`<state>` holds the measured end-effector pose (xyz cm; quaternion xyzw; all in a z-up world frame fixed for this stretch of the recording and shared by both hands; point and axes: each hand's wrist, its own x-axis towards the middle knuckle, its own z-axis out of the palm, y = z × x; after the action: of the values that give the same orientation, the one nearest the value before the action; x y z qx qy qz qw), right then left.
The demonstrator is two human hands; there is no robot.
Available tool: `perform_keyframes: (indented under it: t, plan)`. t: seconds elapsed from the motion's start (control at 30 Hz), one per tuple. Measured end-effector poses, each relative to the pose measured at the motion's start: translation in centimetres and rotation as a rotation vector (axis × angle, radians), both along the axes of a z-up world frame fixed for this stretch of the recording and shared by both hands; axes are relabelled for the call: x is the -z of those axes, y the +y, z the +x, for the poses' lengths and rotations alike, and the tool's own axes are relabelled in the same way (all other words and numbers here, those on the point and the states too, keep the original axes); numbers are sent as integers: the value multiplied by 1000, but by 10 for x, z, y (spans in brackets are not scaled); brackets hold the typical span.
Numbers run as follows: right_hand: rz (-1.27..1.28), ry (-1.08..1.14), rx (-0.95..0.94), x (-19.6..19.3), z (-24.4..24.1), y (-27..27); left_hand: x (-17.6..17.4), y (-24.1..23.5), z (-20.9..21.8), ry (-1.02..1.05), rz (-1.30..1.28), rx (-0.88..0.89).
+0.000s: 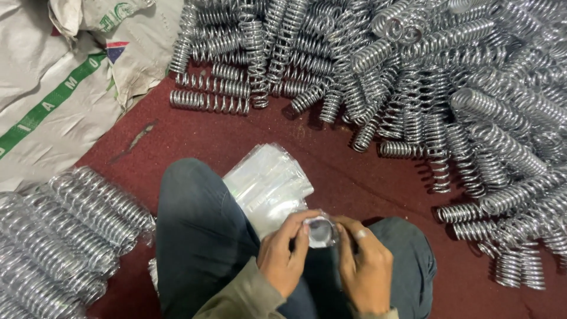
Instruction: The person places metal springs into plastic bags one at a time while sitting on the floor surrounded by a large pile of springs.
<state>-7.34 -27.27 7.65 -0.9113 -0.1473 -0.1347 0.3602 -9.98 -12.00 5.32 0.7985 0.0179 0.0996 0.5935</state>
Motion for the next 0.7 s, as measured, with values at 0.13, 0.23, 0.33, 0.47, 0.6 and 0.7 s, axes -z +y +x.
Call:
perform_keyframes:
  t: [0.13, 0.23, 0.33, 0.47, 0.6, 0.7]
  plan:
    - [37, -43, 68, -34, -13, -2, -27, 2, -17, -133, 46, 163]
    - [-36, -152, -56, -43, -12, 2, -35, 7, -17, -86, 107, 83]
    - [107, 21, 78, -34, -19, 6, -36, 15, -21, -359, 166, 81]
    - [42, -10, -99, -2, -14, 3, -16, 36, -19, 0, 165, 336]
    - [130, -170, -106, -2, -16, 17, 11, 50, -11, 87, 244, 584]
    - [-129, -263, -341, 88, -6, -28, 43, 27, 10, -213, 181, 542]
